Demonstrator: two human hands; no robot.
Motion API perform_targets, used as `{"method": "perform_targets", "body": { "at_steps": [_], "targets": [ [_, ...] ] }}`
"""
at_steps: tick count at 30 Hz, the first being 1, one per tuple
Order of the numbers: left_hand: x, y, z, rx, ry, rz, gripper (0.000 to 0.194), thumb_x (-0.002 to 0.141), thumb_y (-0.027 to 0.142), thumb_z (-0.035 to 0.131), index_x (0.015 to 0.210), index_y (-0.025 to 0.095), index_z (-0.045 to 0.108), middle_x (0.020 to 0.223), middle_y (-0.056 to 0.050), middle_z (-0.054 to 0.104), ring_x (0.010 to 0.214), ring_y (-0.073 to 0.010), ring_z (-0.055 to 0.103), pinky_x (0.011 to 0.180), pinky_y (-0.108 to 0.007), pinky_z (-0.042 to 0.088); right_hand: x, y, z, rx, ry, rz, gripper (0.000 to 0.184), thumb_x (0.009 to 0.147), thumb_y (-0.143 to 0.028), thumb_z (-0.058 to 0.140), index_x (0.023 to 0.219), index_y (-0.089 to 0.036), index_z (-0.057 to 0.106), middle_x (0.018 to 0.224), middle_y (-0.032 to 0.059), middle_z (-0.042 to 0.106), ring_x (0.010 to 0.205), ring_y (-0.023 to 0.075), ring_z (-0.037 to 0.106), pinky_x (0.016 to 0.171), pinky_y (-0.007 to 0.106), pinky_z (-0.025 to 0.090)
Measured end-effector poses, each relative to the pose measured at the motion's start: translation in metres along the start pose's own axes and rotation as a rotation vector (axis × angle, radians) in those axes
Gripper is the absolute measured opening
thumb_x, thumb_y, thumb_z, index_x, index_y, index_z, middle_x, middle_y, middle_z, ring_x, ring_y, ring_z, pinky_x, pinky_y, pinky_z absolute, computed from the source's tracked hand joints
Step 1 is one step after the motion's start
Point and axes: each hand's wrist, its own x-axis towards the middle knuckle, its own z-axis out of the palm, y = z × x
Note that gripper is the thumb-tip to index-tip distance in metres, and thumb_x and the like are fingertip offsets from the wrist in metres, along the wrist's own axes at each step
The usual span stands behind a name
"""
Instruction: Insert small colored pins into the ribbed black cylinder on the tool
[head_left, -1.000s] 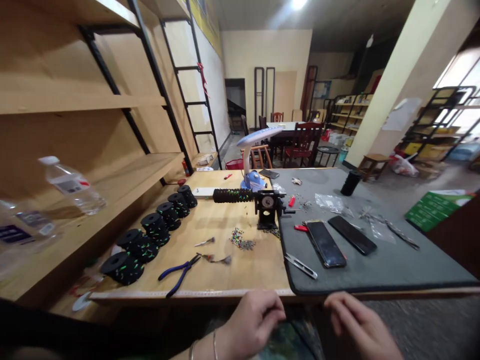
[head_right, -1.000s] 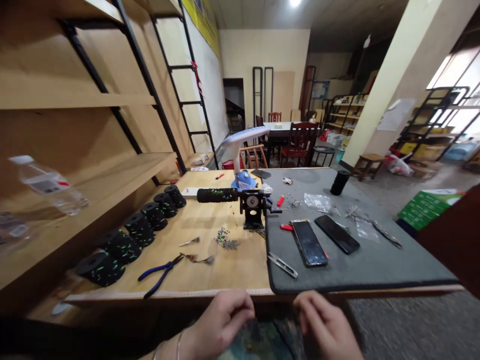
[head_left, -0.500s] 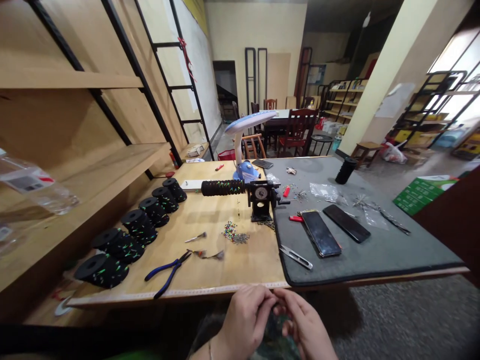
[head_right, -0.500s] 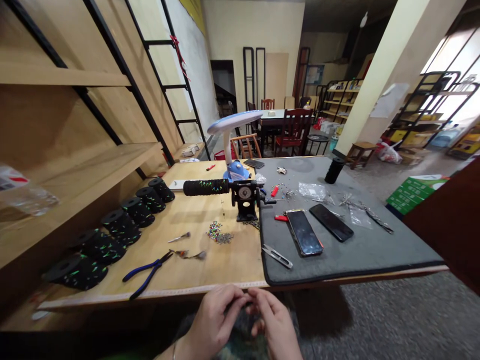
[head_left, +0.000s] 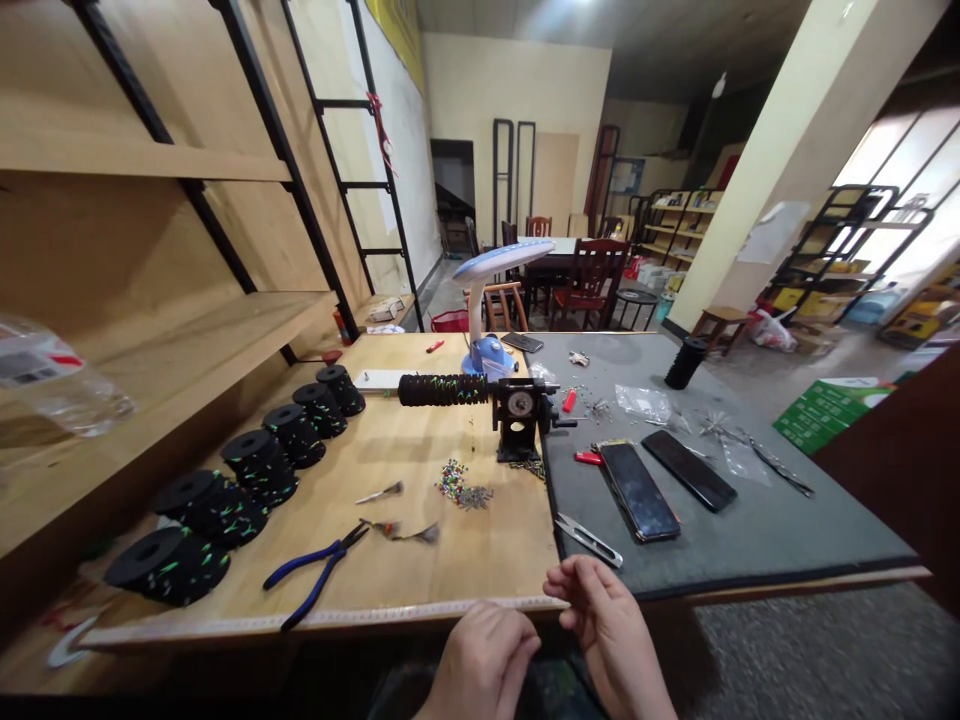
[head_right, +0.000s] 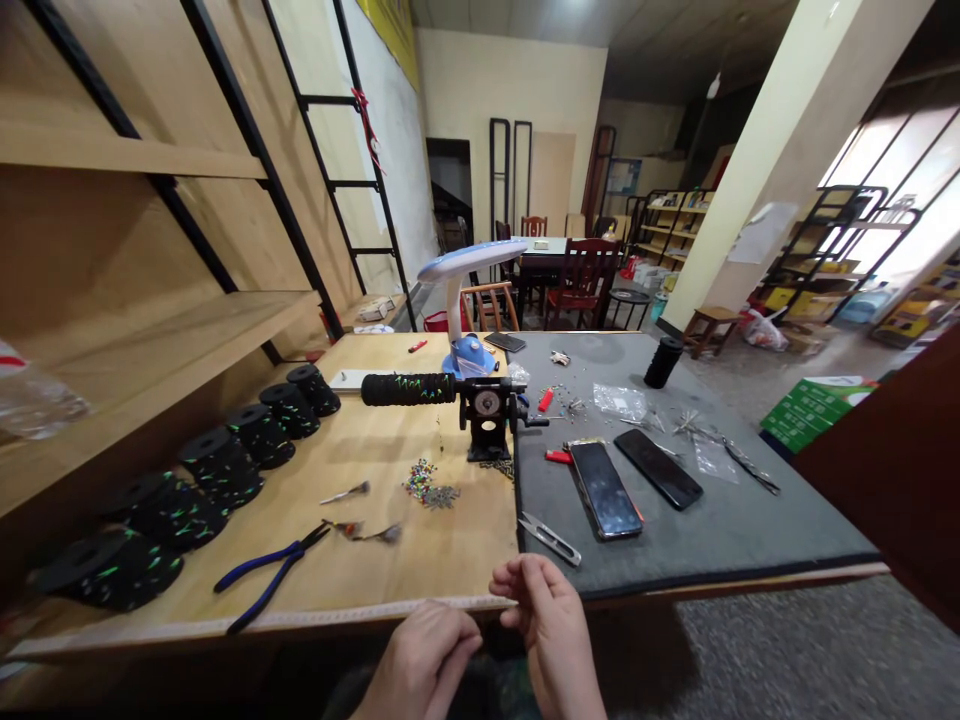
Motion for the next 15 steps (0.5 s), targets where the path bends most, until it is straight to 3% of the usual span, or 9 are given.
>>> {"method": "perform_targets", "body": {
  "at_steps": [4, 8, 11, 15],
  "targets": [
    [-0.001, -0.004, 0.003, 0.001, 0.01, -0.004, 0.019, 0.091, 0.013, 0.044, 0.077, 0.02, 0.056, 0.066, -0.003, 0.063, 0.061, -0.0162, 0.061, 0.058, -0.024, 0.045, 0.004, -0.006, 0.0, -0.024, -0.016, -0.023, 0.045, 0.056, -0.052, 0.088, 0.075, -0.015, 0.07, 0.065, 0.0035, 0.072, 0.06, 0.0165, 0.065, 0.046, 0.019, 0.045],
    [0.004, -0.005, -0.003, -0.119, 0.022, -0.031, 0.012, 0.09, 0.016, 0.05, 0.089, 0.02, 0.061, 0.075, -0.005, 0.068, 0.07, -0.0183, 0.064, 0.065, -0.026, 0.049, 0.005, -0.008, -0.002, -0.179, -0.076, -0.13, 0.045, 0.065, -0.058, 0.08, 0.075, -0.015, 0.07, 0.052, -0.002, 0.061, 0.044, 0.0094, 0.05, 0.043, 0.019, 0.037],
    [0.016, -0.001, -0.016, -0.248, 0.097, -0.135, 0.017, 0.088, 0.02, 0.058, 0.104, 0.019, 0.062, 0.097, -0.009, 0.071, 0.093, -0.022, 0.065, 0.083, -0.033, 0.051, 0.005, -0.01, 0.0, -0.391, -0.13, -0.201, 0.047, 0.071, -0.062, 0.073, 0.072, -0.016, 0.068, 0.046, -0.0044, 0.054, 0.04, 0.0077, 0.042, 0.041, 0.019, 0.032],
    [0.041, 0.009, -0.03, -0.43, 0.189, -0.357, 0.014, 0.083, 0.023, 0.064, 0.097, 0.019, 0.066, 0.105, -0.009, 0.07, 0.101, -0.0226, 0.064, 0.091, -0.035, 0.05, 0.005, -0.007, 0.006, -0.634, -0.22, -0.238, 0.049, 0.075, -0.065, 0.065, 0.068, -0.016, 0.067, 0.046, -0.0038, 0.051, 0.043, 0.0101, 0.042, 0.043, 0.021, 0.031]
  ]
}}
